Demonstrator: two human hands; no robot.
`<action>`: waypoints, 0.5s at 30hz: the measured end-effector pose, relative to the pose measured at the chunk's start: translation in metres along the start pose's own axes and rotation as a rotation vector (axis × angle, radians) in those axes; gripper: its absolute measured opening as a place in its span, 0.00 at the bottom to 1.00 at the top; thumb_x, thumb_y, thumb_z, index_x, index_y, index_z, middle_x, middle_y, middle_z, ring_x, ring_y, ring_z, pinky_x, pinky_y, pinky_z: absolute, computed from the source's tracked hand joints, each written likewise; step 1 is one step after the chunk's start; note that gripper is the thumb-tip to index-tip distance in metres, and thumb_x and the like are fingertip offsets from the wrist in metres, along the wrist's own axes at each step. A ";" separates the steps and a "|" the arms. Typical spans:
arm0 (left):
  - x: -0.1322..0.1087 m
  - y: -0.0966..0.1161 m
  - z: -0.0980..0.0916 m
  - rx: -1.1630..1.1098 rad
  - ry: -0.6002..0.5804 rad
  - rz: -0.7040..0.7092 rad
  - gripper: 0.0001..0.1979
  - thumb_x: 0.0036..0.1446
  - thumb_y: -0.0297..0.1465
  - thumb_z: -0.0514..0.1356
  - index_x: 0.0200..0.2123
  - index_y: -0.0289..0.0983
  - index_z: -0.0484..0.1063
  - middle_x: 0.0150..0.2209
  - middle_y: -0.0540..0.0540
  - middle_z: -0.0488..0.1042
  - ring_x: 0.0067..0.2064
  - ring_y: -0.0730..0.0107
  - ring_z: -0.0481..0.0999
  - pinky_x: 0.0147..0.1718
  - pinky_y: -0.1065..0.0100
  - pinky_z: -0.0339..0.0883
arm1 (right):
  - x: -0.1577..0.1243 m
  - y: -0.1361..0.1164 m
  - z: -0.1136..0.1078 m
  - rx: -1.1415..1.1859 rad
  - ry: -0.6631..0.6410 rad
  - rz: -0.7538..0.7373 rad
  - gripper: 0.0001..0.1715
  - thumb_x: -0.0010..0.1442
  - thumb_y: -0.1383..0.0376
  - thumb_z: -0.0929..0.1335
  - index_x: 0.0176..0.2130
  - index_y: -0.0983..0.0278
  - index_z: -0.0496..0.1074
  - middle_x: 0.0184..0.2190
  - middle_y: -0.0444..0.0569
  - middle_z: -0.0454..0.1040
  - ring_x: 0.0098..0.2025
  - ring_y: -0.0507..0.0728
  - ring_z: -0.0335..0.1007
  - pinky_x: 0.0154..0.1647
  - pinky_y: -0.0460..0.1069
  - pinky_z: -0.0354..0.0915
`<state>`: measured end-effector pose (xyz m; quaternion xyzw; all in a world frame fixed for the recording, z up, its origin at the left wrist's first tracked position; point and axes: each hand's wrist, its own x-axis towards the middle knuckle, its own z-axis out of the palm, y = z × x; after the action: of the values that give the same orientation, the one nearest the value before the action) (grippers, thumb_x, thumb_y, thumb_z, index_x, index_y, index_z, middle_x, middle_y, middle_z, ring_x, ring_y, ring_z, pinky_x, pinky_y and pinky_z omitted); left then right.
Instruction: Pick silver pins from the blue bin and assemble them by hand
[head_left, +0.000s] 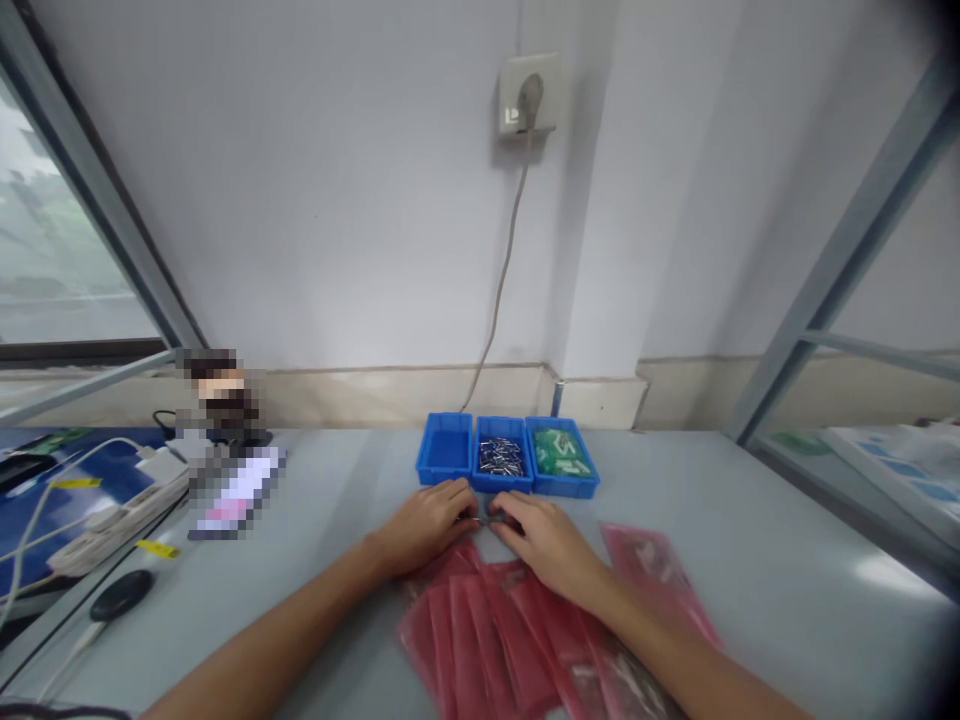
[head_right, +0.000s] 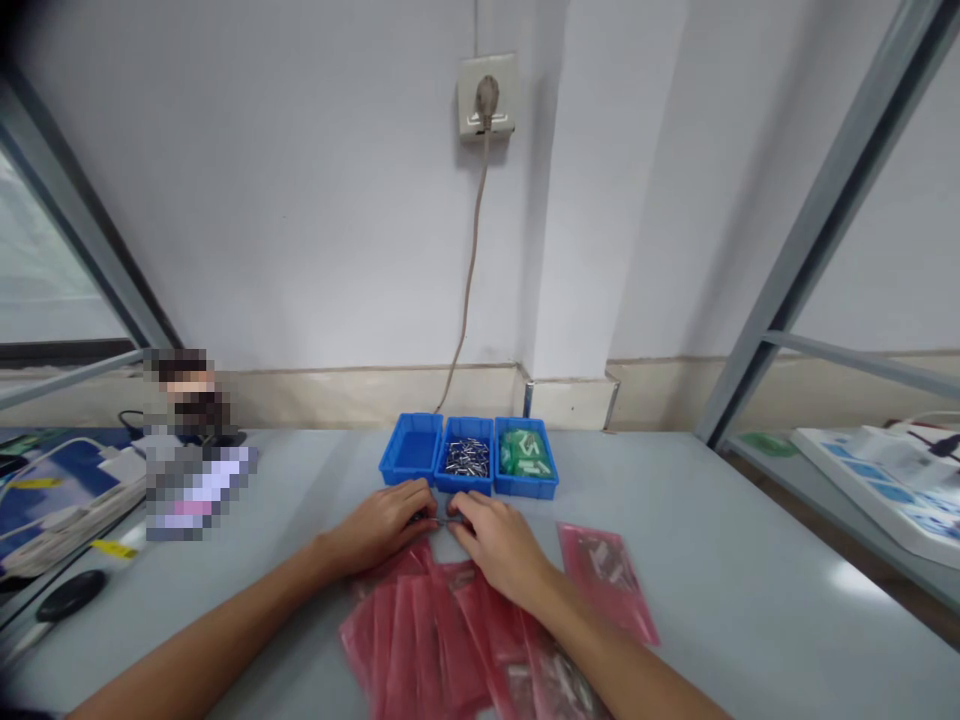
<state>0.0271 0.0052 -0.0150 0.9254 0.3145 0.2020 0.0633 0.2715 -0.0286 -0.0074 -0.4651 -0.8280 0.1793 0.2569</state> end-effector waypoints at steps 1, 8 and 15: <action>0.000 0.000 0.000 -0.006 0.000 0.004 0.07 0.77 0.35 0.58 0.44 0.39 0.69 0.43 0.47 0.75 0.44 0.64 0.76 0.43 0.66 0.67 | 0.000 -0.001 0.000 0.000 -0.001 -0.003 0.07 0.71 0.69 0.68 0.43 0.59 0.77 0.41 0.47 0.80 0.43 0.60 0.77 0.43 0.49 0.64; 0.001 -0.001 -0.001 -0.023 -0.007 0.032 0.05 0.76 0.34 0.60 0.46 0.39 0.70 0.46 0.47 0.76 0.47 0.63 0.77 0.46 0.65 0.69 | 0.000 -0.003 -0.002 0.079 0.064 -0.027 0.09 0.75 0.66 0.65 0.40 0.59 0.73 0.36 0.44 0.78 0.39 0.59 0.74 0.41 0.49 0.62; 0.000 0.000 -0.005 -0.037 -0.033 0.014 0.06 0.77 0.35 0.59 0.47 0.39 0.72 0.46 0.46 0.75 0.48 0.62 0.77 0.47 0.64 0.70 | 0.004 -0.005 -0.006 0.291 0.225 0.036 0.18 0.78 0.59 0.60 0.36 0.59 0.71 0.33 0.45 0.76 0.38 0.59 0.73 0.42 0.51 0.63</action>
<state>0.0250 0.0054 -0.0108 0.9294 0.3029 0.1931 0.0843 0.2700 -0.0269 0.0015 -0.4551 -0.7508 0.2485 0.4092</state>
